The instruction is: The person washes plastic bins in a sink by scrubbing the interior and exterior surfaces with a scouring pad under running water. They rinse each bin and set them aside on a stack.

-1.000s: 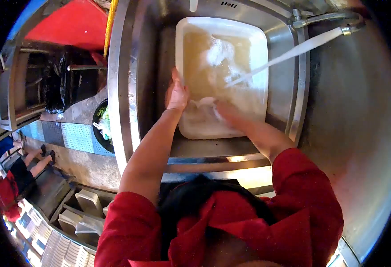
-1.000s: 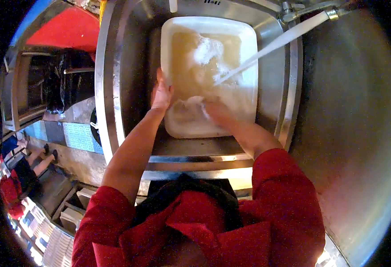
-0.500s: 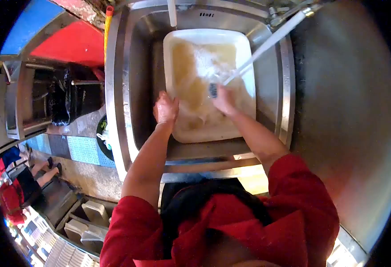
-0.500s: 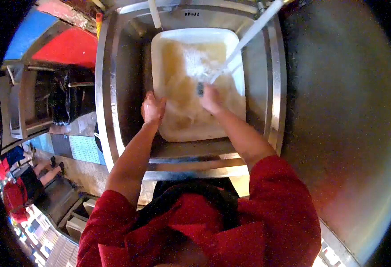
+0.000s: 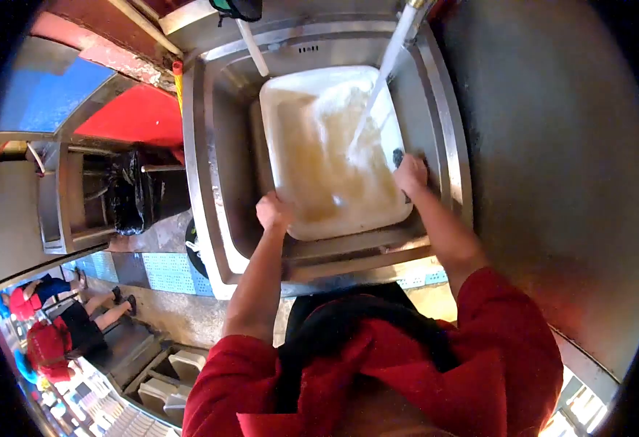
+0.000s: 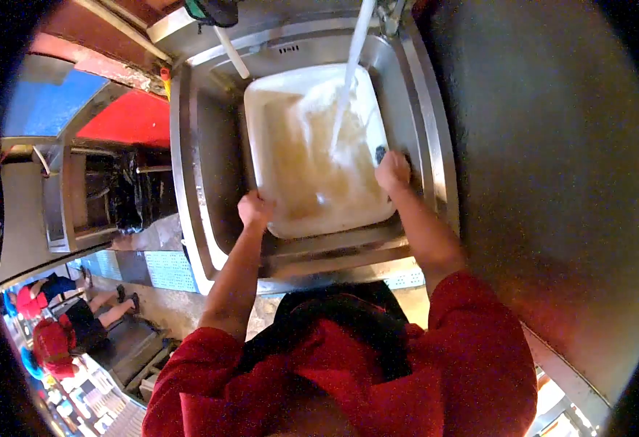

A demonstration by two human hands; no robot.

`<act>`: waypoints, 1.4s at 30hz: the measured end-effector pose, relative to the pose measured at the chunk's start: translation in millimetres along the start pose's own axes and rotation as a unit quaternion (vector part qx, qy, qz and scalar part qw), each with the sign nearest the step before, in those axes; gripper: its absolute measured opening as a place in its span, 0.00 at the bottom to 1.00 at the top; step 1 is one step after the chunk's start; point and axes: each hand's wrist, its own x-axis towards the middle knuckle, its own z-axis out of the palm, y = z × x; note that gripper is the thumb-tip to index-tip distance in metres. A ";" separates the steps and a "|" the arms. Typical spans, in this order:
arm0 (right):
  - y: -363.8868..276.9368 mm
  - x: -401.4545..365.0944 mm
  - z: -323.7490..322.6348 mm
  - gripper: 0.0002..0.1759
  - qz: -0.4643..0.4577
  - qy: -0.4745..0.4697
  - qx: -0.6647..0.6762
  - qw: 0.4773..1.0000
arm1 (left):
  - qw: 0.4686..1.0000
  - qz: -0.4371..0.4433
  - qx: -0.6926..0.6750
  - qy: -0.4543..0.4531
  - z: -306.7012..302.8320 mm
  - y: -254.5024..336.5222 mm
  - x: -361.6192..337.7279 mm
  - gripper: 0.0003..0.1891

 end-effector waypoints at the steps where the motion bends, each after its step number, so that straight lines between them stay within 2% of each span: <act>1: 0.1 2.6 -0.5 0.14 0.007 -0.009 -0.003 1.000 | 1.000 0.006 0.001 0.031 -0.6 -3.8 7.0 0.10; 2: 0.1 7.7 1.6 0.14 0.009 -0.017 -0.008 1.000 | 0.998 0.010 0.001 0.064 -0.8 -7.0 12.4 0.10; 3: 7.4 14.0 9.4 0.15 -0.005 -0.009 0.050 0.999 | 0.998 0.013 -0.015 0.065 -15.2 -2.2 8.3 0.11; 4: 17.2 18.1 15.0 0.15 0.002 -0.029 0.174 0.984 | 0.998 0.006 -0.011 0.067 -22.0 -1.8 7.3 0.11; 6: 6.1 0.1 -18.2 0.15 0.024 -0.104 0.386 0.916 | 0.992 0.046 -0.100 0.065 -30.0 -2.3 7.1 0.11; 7: 14.1 6.3 -14.1 0.15 0.009 -0.128 0.441 0.888 | 0.986 0.057 -0.155 0.018 -36.9 -3.9 9.3 0.12; 8: 16.2 4.8 -16.1 0.15 0.006 -0.132 0.439 0.888 | 0.986 0.052 -0.155 0.021 -37.1 -7.8 12.8 0.12; 10: 11.7 1.7 -29.6 0.15 -0.008 -0.130 0.503 0.854 | 0.905 0.009 -0.423 -0.051 -36.8 -13.3 22.7 0.15; 11: -0.8 -15.8 -50.6 0.16 -0.012 -0.133 0.528 0.839 | 0.911 0.011 -0.408 -0.069 -47.2 -9.6 19.9 0.17; 12: 1.3 -15.4 -51.4 0.16 -0.016 -0.134 0.529 0.838 | 0.911 0.011 -0.407 -0.065 -60.3 -0.1 7.9 0.17; 15: 1.3 -18.3 -63.1 0.17 -0.002 -0.091 0.440 0.894 | 0.903 -0.018 -0.425 -0.063 -79.0 13.4 -14.9 0.14; 18: -7.6 -33.0 -89.0 0.16 -0.009 -0.066 0.436 0.897 | 0.898 -0.013 -0.437 -0.055 -99.9 28.9 -28.4 0.14; 20: -9.0 -37.5 -103.3 0.13 -0.045 -0.084 0.499 0.861 | 0.883 -0.011 -0.465 -0.060 -106.8 31.3 -28.2 0.14; 22: -7.3 -35.6 -109.6 0.11 -0.054 -0.082 0.501 0.860 | 0.832 -0.013 -0.546 -0.092 -107.2 26.6 -24.1 0.14; 23: -12.4 -39.6 -116.4 0.11 -0.055 -0.080 0.500 0.861 | 0.801 -0.012 -0.580 -0.149 -109.3 26.2 -25.6 0.16; 24: -17.2 -47.2 -126.7 0.10 -0.054 -0.078 0.488 0.868 | 0.798 -0.012 -0.583 -0.151 -109.4 25.6 -27.6 0.16; 26: -16.5 -47.9 -134.7 0.09 -0.042 -0.066 0.436 0.897 | 0.647 -0.012 -0.733 -0.210 -104.1 24.0 -34.1 0.16; 28: -17.9 -44.7 -142.2 0.08 -0.052 -0.044 0.389 0.919 | 0.606 0.059 -0.752 -0.254 -91.3 14.4 -21.0 0.18; 30: -14.1 -46.0 -147.4 0.08 -0.036 -0.055 0.369 0.927 | 0.604 0.042 -0.754 -0.255 -106.6 26.7 -33.8 0.15; 32: -1.6 -41.2 -147.3 0.10 -0.036 -0.073 0.390 0.917 | 0.604 0.053 -0.730 -0.315 -104.4 21.4 -28.3 0.14; 34: -3.9 -59.6 -158.6 0.12 -0.023 -0.085 0.394 0.915 | 0.633 0.030 -0.722 -0.279 -104.2 23.6 -43.1 0.14; 35: -6.4 -68.1 -164.5 0.12 -0.028 -0.082 0.391 0.916 | 0.629 0.008 -0.717 -0.299 -108.3 22.3 -51.4 0.14; 36: -8.1 -78.8 -171.1 0.12 -0.019 -0.070 0.357 0.931 | 0.641 0.004 -0.706 -0.303 -108.8 20.4 -59.0 0.18; 38: -11.1 -98.0 -187.7 0.12 -0.017 -0.045 0.320 0.946 | 0.652 -0.008 -0.694 -0.306 -113.3 21.0 -75.7 0.19; 40: -16.0 -118.8 -199.9 0.12 -0.001 -0.036 0.318 0.947 | 0.631 -0.006 -0.704 -0.327 -111.5 17.6 -87.2 0.19; 42: -31.3 -136.3 -219.4 0.12 -0.010 -0.012 0.300 0.954 | 0.649 0.002 -0.683 -0.334 -122.1 17.5 -101.3 0.18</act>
